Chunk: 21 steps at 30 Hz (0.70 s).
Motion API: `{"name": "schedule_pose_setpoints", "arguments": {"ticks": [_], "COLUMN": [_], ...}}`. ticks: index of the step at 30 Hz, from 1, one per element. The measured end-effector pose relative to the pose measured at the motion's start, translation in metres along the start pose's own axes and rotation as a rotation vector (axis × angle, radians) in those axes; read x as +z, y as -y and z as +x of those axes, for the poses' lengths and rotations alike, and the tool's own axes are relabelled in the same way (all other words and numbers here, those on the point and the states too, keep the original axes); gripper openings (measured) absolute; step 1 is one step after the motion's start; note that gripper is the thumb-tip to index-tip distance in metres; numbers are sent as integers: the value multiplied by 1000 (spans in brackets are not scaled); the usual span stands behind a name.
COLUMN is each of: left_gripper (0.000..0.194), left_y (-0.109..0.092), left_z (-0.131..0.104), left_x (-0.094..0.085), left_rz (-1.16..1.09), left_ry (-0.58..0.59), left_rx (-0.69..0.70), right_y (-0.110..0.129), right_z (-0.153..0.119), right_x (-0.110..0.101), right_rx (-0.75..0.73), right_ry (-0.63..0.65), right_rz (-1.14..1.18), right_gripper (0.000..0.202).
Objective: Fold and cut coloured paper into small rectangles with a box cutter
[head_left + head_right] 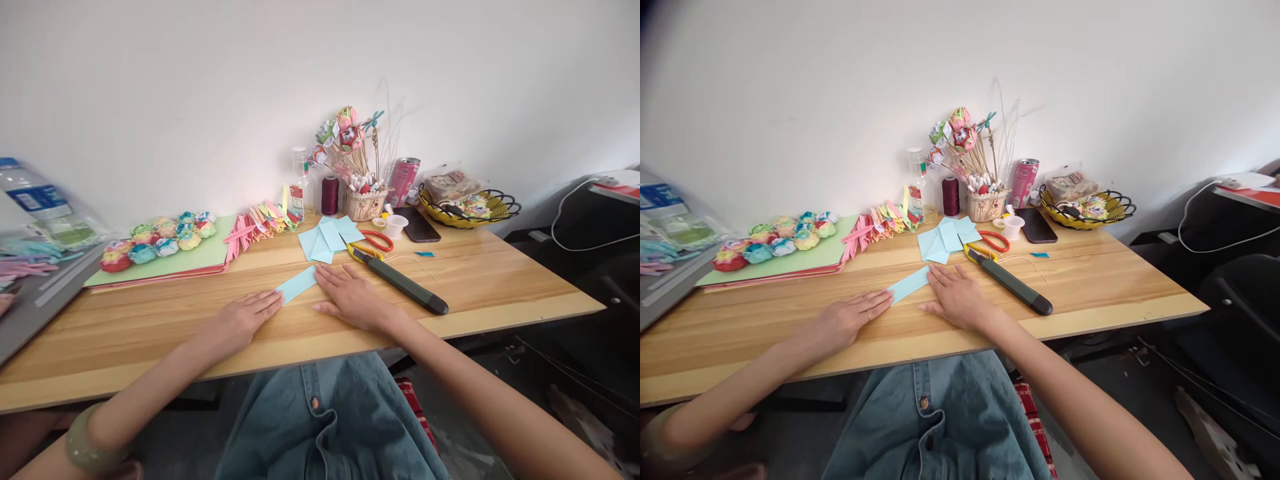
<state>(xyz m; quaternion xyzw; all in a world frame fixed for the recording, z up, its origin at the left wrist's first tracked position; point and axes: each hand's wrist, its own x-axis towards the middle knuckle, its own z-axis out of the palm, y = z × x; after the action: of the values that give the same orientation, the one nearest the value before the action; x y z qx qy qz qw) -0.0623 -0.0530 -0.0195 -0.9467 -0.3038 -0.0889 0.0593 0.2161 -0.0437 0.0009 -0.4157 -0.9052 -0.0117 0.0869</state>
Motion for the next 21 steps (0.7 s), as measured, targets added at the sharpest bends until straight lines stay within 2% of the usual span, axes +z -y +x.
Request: {"name": "schedule_pose_setpoints", "arguments": {"ticks": [3,6,9,12,17,21], "left_gripper": [54,53,47,39,32,34], "left_y": [-4,-5,-6,-9,-16,-14], "left_z": [1,2,5,12,23,26], "left_x": [-3,-4,-6,-12,-27,-27], "left_rz": [38,62,114,115,4,-130], "left_ry": [-34,-75,-122,-129,-66,-100], "left_rx": [10,11,27,99,189,108], "right_y": [-4,-2,-8,-21,-33,-35], "right_z": [-1,-2,-8,-16,-16,-3], "right_x": [-2,-1,-1,0,4,0], "right_rx": [-19,-9,80,158,110,102], "right_ry": [-31,-98,-212,-308,-330,-330], "right_rz": [-33,-75,-132,-187,-254,-311], "right_gripper": [68,58,46,40,32,28]}}
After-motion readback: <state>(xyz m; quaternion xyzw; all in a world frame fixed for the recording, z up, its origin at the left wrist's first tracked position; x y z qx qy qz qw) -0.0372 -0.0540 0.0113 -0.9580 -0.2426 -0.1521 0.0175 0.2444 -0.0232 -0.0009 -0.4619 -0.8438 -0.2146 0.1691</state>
